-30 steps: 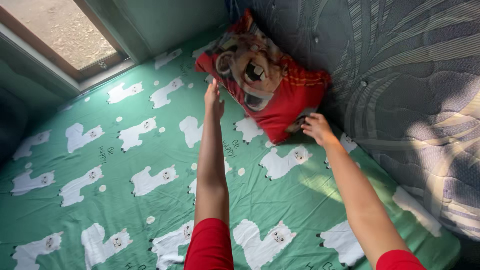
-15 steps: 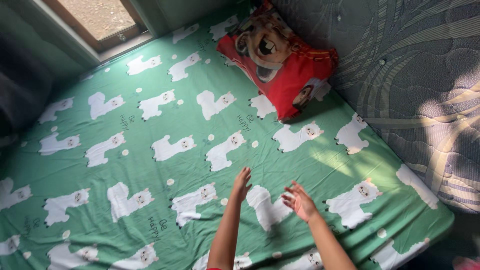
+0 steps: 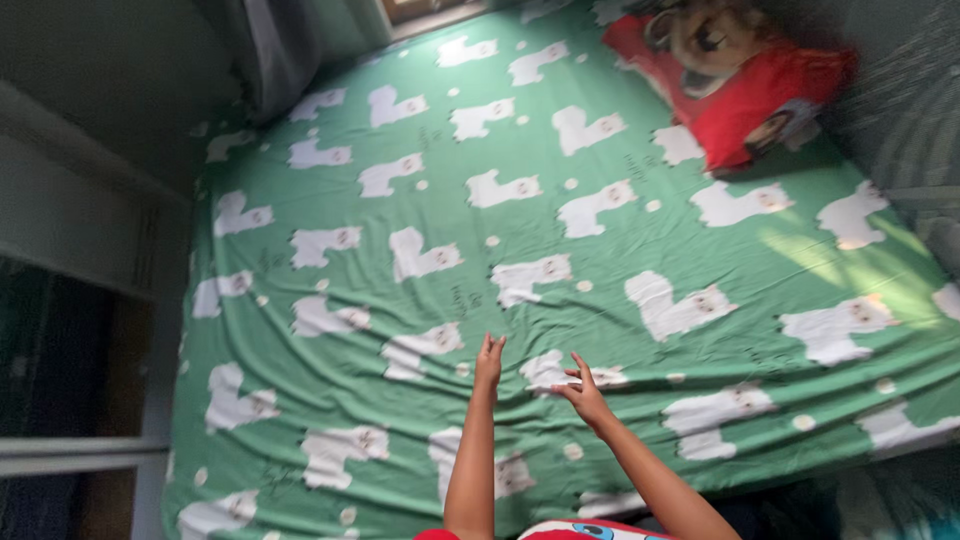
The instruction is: The person straightens a green llama-patterned bedsheet and arranges several decorative pillows on the bed. They use a traditional straw broom to smooth the sheet and tap the pillows into place.
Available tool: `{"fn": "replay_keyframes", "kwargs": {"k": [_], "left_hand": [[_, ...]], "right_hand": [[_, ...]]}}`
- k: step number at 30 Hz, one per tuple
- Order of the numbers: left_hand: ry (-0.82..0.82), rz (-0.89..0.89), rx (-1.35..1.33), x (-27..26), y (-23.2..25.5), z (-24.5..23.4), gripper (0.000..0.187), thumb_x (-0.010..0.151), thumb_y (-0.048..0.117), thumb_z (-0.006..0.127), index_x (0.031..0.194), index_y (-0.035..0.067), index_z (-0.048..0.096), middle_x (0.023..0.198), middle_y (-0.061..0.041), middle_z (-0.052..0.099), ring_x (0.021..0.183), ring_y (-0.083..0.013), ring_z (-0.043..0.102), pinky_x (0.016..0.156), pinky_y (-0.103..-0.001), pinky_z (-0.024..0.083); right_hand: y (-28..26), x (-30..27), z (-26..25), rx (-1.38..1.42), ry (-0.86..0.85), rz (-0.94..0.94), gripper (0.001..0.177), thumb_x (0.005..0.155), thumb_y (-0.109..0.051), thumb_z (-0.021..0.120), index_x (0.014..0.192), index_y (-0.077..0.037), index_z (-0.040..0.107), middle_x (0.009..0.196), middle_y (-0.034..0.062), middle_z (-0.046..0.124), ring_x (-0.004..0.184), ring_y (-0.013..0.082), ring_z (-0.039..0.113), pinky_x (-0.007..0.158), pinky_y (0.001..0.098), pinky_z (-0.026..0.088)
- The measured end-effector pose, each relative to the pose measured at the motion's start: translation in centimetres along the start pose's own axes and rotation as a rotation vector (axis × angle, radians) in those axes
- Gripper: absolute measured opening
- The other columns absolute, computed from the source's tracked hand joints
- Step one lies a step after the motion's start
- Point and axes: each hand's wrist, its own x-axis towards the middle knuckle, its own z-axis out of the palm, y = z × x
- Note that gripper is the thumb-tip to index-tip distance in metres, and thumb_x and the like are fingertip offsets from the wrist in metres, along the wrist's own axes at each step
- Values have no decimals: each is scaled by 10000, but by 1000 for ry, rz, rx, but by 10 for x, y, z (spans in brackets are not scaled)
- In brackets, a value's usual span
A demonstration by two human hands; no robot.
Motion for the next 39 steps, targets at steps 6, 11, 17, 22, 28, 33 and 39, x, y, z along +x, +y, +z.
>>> {"fn": "replay_keyframes", "kwargs": {"k": [6, 11, 17, 22, 28, 33, 39], "left_hand": [[576, -106, 455, -33, -53, -275, 877, 897, 675, 619, 1574, 138, 472, 1566, -182, 509, 1444, -380, 465, 1210, -455, 351], [1011, -315, 788, -115, -108, -474, 752, 973, 605, 457, 1601, 209, 338, 1632, -104, 289, 1499, -383, 271, 1193, -552, 286], [1073, -454, 782, -170, -164, -566, 618, 1064, 520, 262, 1633, 295, 178, 1710, -10, 24, 1566, -387, 38, 1173, -669, 209], [1409, -635, 317, -184, -165, -657, 637, 1134, 501, 340, 1523, -3, 348, 1535, -201, 371, 1334, -447, 475, 1059, -544, 447], [1302, -694, 574, -203, -196, -715, 338, 1083, 295, 466, 1286, 109, 660, 1142, -234, 728, 1034, -455, 702, 843, -575, 567], [1307, -717, 479, -207, -236, -756, 306, 981, 295, 561, 1188, 140, 723, 1205, -215, 696, 1121, -453, 636, 906, -557, 513], [1379, -160, -129, -218, -258, -781, 394, 925, 299, 607, 1198, 31, 701, 1170, -173, 728, 1076, -384, 667, 940, -497, 533]], "right_hand": [[53, -74, 189, -664, -219, -184, 883, 788, -517, 797, 1545, -324, 384, 1496, 74, 470, 1388, 305, 442, 1155, 468, 374], [67, -119, 318, -1134, -475, -347, 939, 839, -591, 773, 1581, -308, 271, 1656, 111, 206, 1519, 359, 151, 1157, 650, 145], [105, -181, 337, -1467, -711, -335, 962, 810, -583, 759, 1595, -329, 265, 1686, 104, 145, 1472, 367, 100, 1116, 685, 129], [130, -158, 328, -1307, -864, -467, 694, 812, -517, 768, 1346, -168, 495, 1284, 35, 537, 1233, 259, 498, 999, 463, 398], [175, -144, 397, -1354, -1043, -550, 273, 960, -336, 648, 1067, -92, 589, 908, 108, 690, 840, 340, 695, 673, 485, 539], [201, -151, 417, -1315, -1234, -511, 135, 941, -172, 565, 1030, -84, 615, 811, 133, 696, 734, 375, 700, 580, 511, 538], [186, -164, 400, -1316, -1157, -533, 150, 950, -231, 585, 982, -87, 612, 814, 131, 708, 721, 360, 709, 588, 503, 544]]}}
